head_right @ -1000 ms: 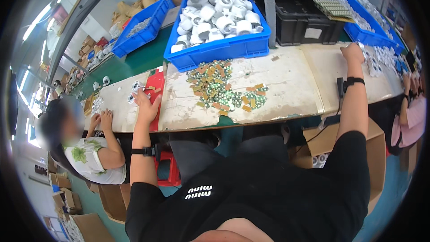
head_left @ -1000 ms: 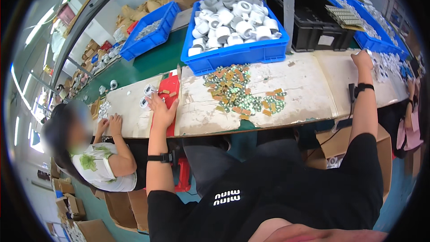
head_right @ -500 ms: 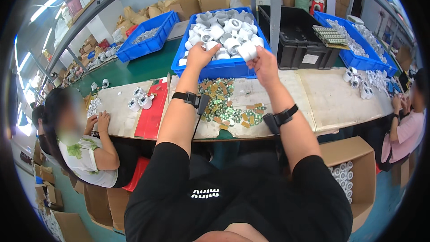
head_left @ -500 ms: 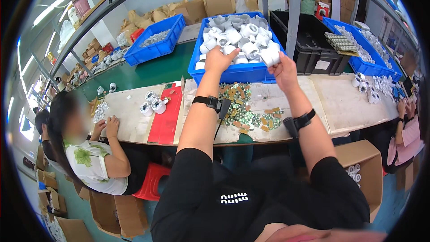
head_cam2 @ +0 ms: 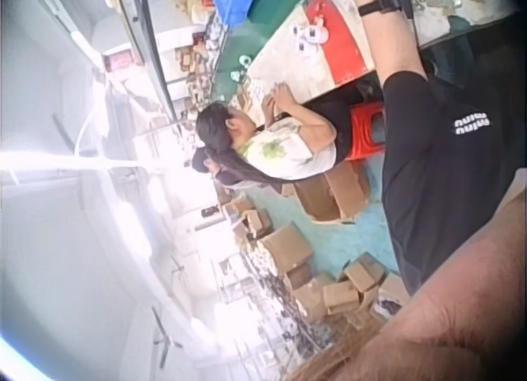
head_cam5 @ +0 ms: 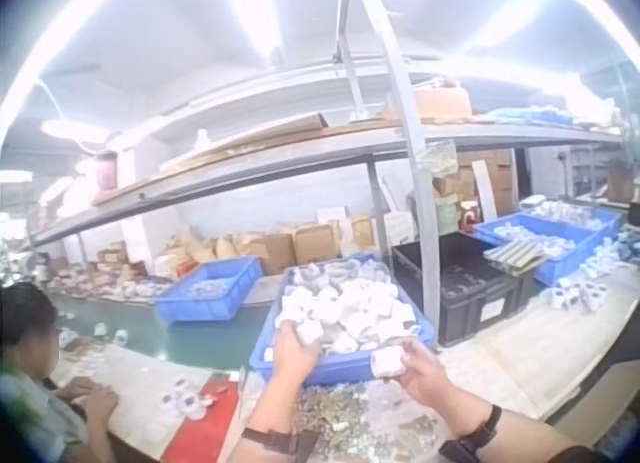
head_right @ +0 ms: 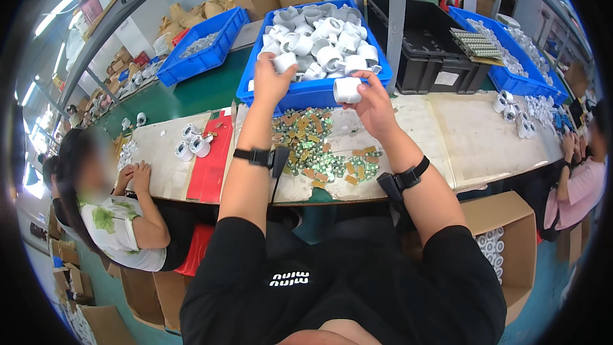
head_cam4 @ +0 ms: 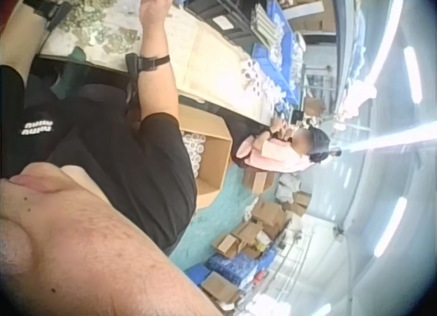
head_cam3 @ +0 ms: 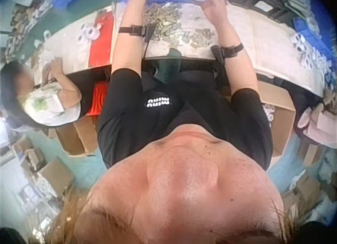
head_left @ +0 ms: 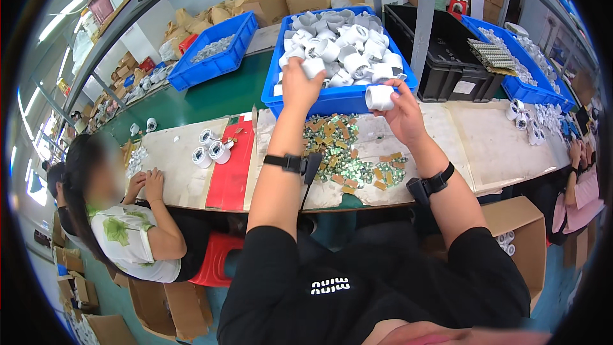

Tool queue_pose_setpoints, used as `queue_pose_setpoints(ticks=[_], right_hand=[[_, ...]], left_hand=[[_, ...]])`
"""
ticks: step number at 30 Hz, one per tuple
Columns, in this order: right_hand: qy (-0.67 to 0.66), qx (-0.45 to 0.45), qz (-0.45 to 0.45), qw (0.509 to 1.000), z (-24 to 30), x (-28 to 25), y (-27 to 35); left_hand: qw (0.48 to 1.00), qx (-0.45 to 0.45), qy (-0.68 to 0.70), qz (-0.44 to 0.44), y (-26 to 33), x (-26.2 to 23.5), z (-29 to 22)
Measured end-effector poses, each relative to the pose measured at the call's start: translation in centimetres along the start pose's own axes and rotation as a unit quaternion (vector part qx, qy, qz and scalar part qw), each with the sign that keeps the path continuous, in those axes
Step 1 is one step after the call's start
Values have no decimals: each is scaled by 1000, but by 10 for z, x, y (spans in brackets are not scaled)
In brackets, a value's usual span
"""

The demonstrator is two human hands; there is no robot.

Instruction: Sort internal mounting plates, insert electronic components and hardware, and manually press together white plastic housing units for electronic products or light fixtures at a workbench.

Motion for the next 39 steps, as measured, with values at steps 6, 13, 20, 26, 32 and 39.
queue_pose_setpoints(ticks=[6,13,20,26,32,39], right_hand=[[203,-238,46,949,-3,14,11],[392,-248,136,875,-7,25,21],[434,-230,101,865,-1,32,16],[308,-192,90,927,-11,22,14],[293,-153,81,940,-9,20,15],[223,23,71,972,-21,15,11]], left_hand=[[774,-216,584,112,65,-9,-25],[732,-209,548,346,94,-12,-50],[761,-170,567,264,96,-16,-48],[784,-76,558,261,102,-16,-57],[807,-56,525,262,104,-14,-55],[834,4,539,120,80,-29,-58]])
Point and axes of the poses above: each hand's wrist, its own y-axis away from the middle knuckle, its own x-axis out of the palm, z = x × y, the point moved 2 cm from there along -y, towards the middle knuckle, and after that the axes turned 7 degrees about -z, right-handed, at the moved point
